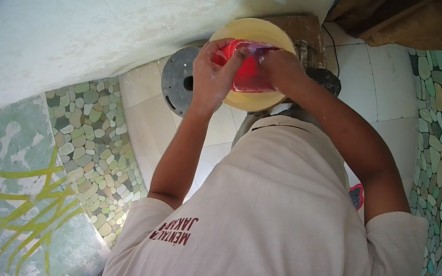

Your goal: The person is cleaning a small red container by rinsing it in a bucket of water and wiping it.

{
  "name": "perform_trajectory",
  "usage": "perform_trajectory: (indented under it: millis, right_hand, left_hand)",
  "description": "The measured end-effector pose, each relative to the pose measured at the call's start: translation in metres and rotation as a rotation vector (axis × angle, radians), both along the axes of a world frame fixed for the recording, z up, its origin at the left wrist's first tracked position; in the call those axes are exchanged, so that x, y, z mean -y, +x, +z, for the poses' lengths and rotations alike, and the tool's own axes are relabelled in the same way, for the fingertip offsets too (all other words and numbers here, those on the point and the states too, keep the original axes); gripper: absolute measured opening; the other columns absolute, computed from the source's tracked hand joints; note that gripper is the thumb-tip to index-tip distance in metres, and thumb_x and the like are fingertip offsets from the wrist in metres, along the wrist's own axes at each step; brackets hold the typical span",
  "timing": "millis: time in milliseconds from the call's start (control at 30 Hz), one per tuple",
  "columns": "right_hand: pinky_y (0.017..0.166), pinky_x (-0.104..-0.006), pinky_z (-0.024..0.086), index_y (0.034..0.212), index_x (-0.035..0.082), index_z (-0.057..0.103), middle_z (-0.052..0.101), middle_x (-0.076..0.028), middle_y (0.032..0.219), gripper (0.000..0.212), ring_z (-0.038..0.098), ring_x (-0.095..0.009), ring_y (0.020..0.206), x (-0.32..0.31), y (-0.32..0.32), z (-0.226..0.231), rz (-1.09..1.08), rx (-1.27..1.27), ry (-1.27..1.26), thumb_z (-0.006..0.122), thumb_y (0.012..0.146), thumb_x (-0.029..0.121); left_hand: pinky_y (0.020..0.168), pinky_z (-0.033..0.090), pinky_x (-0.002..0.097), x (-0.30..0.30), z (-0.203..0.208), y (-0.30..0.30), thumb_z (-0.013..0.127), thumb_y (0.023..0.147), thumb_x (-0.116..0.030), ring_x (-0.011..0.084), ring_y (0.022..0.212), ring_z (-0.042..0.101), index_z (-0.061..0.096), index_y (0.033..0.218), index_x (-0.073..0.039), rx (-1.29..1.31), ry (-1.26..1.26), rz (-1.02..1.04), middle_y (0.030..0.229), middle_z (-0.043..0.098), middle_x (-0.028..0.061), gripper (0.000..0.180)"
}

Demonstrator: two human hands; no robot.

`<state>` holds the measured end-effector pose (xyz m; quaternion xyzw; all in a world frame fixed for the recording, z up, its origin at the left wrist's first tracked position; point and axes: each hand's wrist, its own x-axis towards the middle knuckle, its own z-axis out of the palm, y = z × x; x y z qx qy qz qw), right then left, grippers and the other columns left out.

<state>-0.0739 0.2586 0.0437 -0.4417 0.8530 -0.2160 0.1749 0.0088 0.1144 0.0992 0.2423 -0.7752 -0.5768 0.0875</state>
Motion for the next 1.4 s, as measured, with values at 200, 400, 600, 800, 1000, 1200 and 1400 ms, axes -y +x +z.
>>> perform_trajectory:
  millis: [200,400,600,800,1000,1200,1400]
  right_hand:
    - [0.07,-0.0431,0.052,0.078,0.002,0.068,0.065,-0.018,0.08,0.015,0.065,-0.033,0.079,-0.002,0.002,-0.009,0.088,0.01,0.021,0.055,0.075,0.008]
    - [0.069,-0.0425,0.052,0.078,0.002,0.068,0.066,-0.017,0.079,0.015,0.065,-0.031,0.078,-0.001,0.004,-0.005,0.108,-0.049,0.071,0.054,0.076,0.009]
    - [0.07,-0.0408,0.053,0.08,0.003,0.069,0.066,-0.016,0.078,0.016,0.066,-0.03,0.078,0.0,0.004,-0.013,0.089,-0.047,0.09,0.054,0.076,0.008]
    - [0.07,-0.0406,0.053,0.078,0.004,0.069,0.066,-0.016,0.077,0.015,0.066,-0.03,0.078,0.004,0.012,-0.008,-0.02,-0.034,0.102,0.055,0.075,0.009]
    - [0.069,-0.0397,0.052,0.077,0.006,0.068,0.065,-0.015,0.076,0.013,0.065,-0.03,0.076,-0.008,0.012,-0.018,0.195,-0.133,0.001,0.056,0.075,0.01]
    - [0.067,-0.041,0.052,0.079,0.006,0.067,0.065,-0.014,0.076,0.013,0.065,-0.03,0.076,-0.004,0.008,-0.008,0.14,-0.141,0.096,0.056,0.075,0.011]
    - [0.067,-0.0426,0.052,0.081,0.005,0.067,0.065,-0.015,0.077,0.014,0.065,-0.03,0.076,-0.009,0.011,-0.007,0.192,-0.166,-0.018,0.055,0.075,0.01]
  left_hand:
    - [0.069,0.048,0.0262,0.0,-0.001,0.001,0.067,0.078,-0.018,0.0134,0.073,0.06,0.063,0.094,0.006,0.01,0.013,-0.019,0.085,0.065,0.0111,0.029]
    - [0.069,0.048,0.0259,-0.002,0.0,0.001,0.067,0.078,-0.019,0.0142,0.073,0.061,0.063,0.095,0.007,0.002,0.018,-0.004,0.084,0.065,0.0119,0.031]
    - [0.068,0.049,0.0257,0.0,-0.001,0.004,0.066,0.079,-0.017,0.0148,0.074,0.061,0.063,0.096,0.008,0.04,0.041,-0.031,0.089,0.064,0.0136,0.03]
    - [0.067,0.048,0.0253,0.005,-0.005,0.007,0.066,0.079,-0.016,0.013,0.073,0.061,0.063,0.096,0.008,-0.004,0.016,-0.075,0.086,0.064,0.012,0.029]
    - [0.067,0.047,0.0238,-0.004,0.0,0.008,0.066,0.079,-0.014,0.0105,0.072,0.059,0.063,0.095,0.008,-0.002,0.026,-0.009,0.086,0.064,0.0101,0.028]
    - [0.073,0.047,0.0255,-0.002,-0.004,0.013,0.068,0.078,-0.013,0.0138,0.079,0.06,0.063,0.099,0.006,-0.043,-0.023,-0.052,0.09,0.064,0.0116,0.029]
    - [0.08,0.046,0.0267,-0.006,-0.002,0.018,0.067,0.078,-0.008,0.0168,0.091,0.058,0.063,0.101,0.005,-0.143,-0.105,-0.018,0.102,0.061,0.014,0.027]
